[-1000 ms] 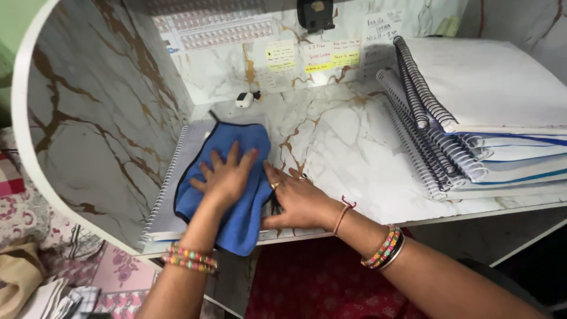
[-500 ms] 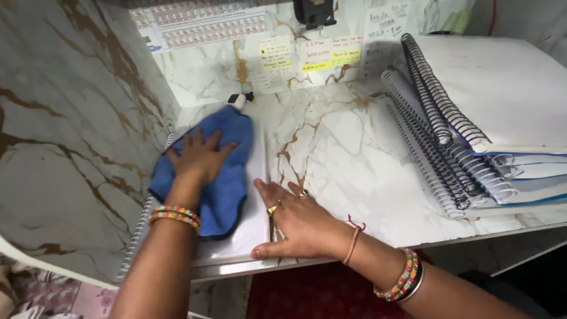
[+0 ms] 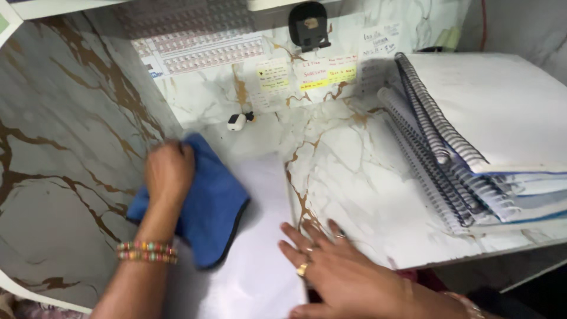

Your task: The person wipes a marble-patterned shelf with a blue cloth, then wipes several spiral-bound notebooks and a stack of brown plastic containers. The person places the cleaned items back on the shelf.

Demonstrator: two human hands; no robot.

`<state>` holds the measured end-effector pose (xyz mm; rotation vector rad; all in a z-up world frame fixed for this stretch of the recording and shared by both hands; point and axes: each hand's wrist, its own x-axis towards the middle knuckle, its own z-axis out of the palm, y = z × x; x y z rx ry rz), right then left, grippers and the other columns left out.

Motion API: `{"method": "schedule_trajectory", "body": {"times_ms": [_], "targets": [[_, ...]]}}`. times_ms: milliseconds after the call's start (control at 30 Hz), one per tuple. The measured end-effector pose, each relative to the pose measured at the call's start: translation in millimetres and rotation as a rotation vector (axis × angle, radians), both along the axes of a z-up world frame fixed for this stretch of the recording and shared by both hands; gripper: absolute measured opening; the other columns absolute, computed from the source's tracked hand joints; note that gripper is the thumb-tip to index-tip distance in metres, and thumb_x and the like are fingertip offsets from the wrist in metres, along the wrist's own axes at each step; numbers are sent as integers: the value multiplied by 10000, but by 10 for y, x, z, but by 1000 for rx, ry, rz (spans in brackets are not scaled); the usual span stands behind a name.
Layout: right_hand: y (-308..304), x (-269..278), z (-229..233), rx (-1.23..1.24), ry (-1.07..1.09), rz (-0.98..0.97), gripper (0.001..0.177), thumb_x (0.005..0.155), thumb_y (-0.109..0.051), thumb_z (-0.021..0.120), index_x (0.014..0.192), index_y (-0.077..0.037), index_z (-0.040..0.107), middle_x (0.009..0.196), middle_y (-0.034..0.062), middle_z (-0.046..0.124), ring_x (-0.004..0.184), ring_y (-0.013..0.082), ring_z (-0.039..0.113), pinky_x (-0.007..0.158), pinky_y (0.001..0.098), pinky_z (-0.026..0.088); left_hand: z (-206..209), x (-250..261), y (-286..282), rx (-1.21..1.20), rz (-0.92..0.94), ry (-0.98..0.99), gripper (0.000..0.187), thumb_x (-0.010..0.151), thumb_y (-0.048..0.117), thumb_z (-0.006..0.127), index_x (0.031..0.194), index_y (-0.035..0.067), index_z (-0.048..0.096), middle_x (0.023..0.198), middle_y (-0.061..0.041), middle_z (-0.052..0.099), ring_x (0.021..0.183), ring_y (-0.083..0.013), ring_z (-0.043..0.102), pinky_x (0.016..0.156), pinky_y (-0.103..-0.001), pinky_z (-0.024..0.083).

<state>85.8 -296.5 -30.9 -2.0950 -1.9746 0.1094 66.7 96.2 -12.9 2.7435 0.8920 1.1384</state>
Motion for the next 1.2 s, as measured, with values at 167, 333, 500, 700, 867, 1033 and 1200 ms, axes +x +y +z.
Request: {"method": "schedule_trajectory", "body": {"times_ms": [167, 333, 500, 700, 867, 1033, 1200], "targets": [[-318, 298, -296, -231, -147, -96, 771, 954, -289, 554, 1606, 20, 282, 1730, 269, 129, 1525, 471, 191, 1087, 736, 197, 244, 624, 339, 0, 79, -39, 376, 1060, 317, 526, 1184, 12, 708, 1252, -299, 660, 1088, -493, 653, 950, -559, 517], [-396, 631, -874, 118, -361, 8, 675, 1003, -360, 484, 1538, 15, 314, 1663, 315, 150, 1442, 471, 287, 984, 757, 234, -101, 1131, 294, -378, 45, 549, 841, 841, 745, 509, 1538, 292, 380, 1645, -215, 167, 1444, -547, 185, 1160, -646, 154], [-318, 616, -1327, 381, -578, -237, 442, 1014, -349, 510, 1416, -181, 437, 1535, 117, 447, 1312, 244, 522, 1059, 637, 350, -245, 1325, 325, -451, 49, 634, 1008, 762, 882, 459, 1605, 354, 295, 1711, -165, 105, 1527, -552, 16, 1176, -723, 4], [-237, 620, -1347, 459, -663, -291, 369, 1005, -328, 536, 1347, -212, 463, 1455, 54, 563, 1235, 177, 604, 1061, 587, 373, -200, 1371, 361, -444, 71, 653, 988, 773, 882, 462, 1596, 358, 314, 1698, -184, 121, 1524, -564, 20, 1160, -745, 6], [-365, 605, -1174, 220, -422, -198, 512, 1001, -349, 437, 1470, -155, 370, 1575, 178, 346, 1398, 323, 435, 1057, 727, 258, -210, 1323, 357, -432, 71, 635, 844, 877, 775, 446, 1583, 322, 360, 1693, -171, 178, 1512, -568, 87, 1151, -766, 41], [-398, 626, -1024, 191, -459, -99, 624, 1033, -430, 386, 1547, -89, 293, 1646, 230, 189, 1462, 403, 286, 1076, 701, 186, -269, 1086, 494, -379, 54, 634, 696, 932, 601, 448, 1553, 292, 382, 1641, -114, 301, 1454, -492, 301, 1142, -713, 219], [-358, 605, -919, 47, -401, -90, 677, 973, -364, 460, 1498, 22, 276, 1622, 290, 123, 1489, 478, 207, 1102, 819, 128, -400, 796, 914, -248, 48, 662, 408, 932, 280, 547, 1267, 136, 732, 1329, -198, 688, 1232, -419, 654, 1069, -515, 505]]}}
